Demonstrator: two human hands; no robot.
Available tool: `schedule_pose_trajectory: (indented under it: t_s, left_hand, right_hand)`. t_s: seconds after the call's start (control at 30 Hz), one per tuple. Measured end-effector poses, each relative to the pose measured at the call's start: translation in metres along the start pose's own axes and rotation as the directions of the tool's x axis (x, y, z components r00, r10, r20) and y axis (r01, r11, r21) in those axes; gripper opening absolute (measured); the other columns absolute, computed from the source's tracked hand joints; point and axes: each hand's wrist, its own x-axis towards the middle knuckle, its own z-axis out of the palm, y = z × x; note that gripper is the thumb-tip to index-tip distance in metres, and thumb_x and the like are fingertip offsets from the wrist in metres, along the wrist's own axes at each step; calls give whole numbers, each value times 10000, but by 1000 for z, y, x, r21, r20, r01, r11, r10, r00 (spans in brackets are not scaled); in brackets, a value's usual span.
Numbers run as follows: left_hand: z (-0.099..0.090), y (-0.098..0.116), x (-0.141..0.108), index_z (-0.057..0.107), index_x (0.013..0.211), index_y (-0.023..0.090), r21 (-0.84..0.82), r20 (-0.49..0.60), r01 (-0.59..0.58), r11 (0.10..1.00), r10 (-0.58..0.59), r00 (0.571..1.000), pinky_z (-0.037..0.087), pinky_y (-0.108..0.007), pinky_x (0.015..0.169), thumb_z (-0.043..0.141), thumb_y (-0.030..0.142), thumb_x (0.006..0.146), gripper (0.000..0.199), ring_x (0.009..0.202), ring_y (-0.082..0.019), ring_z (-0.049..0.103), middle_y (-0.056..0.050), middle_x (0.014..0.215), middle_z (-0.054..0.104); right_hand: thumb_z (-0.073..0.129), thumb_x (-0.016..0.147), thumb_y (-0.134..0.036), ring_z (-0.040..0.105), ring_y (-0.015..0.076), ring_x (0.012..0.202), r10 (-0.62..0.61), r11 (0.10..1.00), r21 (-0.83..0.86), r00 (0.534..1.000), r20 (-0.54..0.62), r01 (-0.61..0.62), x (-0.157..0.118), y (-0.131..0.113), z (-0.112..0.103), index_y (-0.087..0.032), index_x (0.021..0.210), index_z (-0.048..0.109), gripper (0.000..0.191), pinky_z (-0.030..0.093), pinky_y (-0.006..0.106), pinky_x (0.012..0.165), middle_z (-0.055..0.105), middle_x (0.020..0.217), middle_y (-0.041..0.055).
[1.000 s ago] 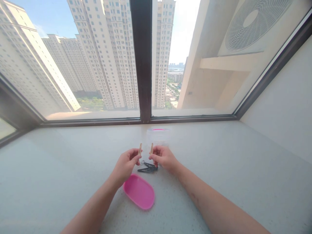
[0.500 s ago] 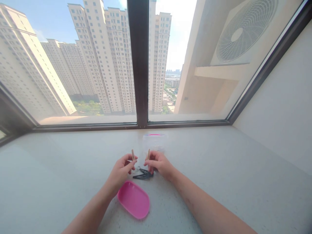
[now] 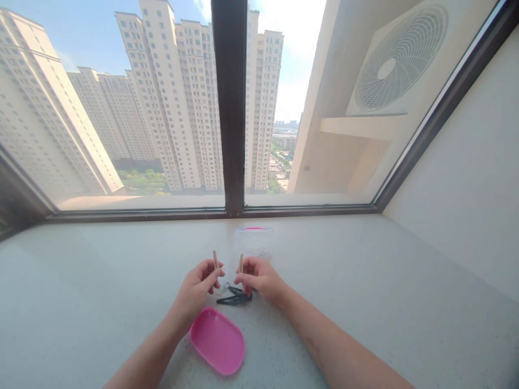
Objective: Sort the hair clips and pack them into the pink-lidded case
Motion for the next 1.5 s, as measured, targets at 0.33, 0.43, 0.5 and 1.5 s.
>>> schedule_pose_trajectory:
  t_s: [0.33, 0.43, 0.5, 1.5]
  left_hand:
    - [-1, 0, 0, 600, 925, 153, 66, 31, -28, 997, 26, 999, 394, -245, 532, 590, 393, 752, 295, 581, -129, 522, -46, 805, 645]
    - [-1, 0, 0, 606, 918, 151, 64, 28, -33, 997, 31, 999, 389, -242, 527, 598, 394, 747, 297, 569, -125, 515, -42, 796, 643]
    - [0, 1, -1, 608, 919, 146, 64, 30, -37, 997, 35, 999, 389, -240, 530, 598, 393, 751, 298, 565, -120, 507, -41, 793, 642]
    - [1, 3, -3, 576, 1005, 121, 74, 62, -5, 997, 1, 998, 384, -251, 561, 572, 407, 779, 364, 569, -107, 477, -42, 823, 621]
  right_hand:
    - [717, 673, -308, 512, 77, 407, -9, 1000, 10, 1000, -24, 9, 0, -2, 1, -143, 786, 568, 249, 416, 194, 384, 645, 656, 6]
    - [706, 687, -299, 519, 77, 411, -18, 1000, 4, 999, -28, 18, 0, -2, 1, -142, 800, 571, 237, 410, 188, 377, 652, 673, 10]
    - [703, 690, -293, 516, 74, 407, -26, 1000, 2, 999, -32, 26, 0, -2, 0, -139, 803, 573, 231, 406, 184, 372, 651, 672, 9]
    - [682, 721, -262, 516, 74, 423, -63, 998, 1, 997, -49, 63, -1, -3, -1, -143, 819, 581, 184, 410, 182, 381, 614, 641, -15]
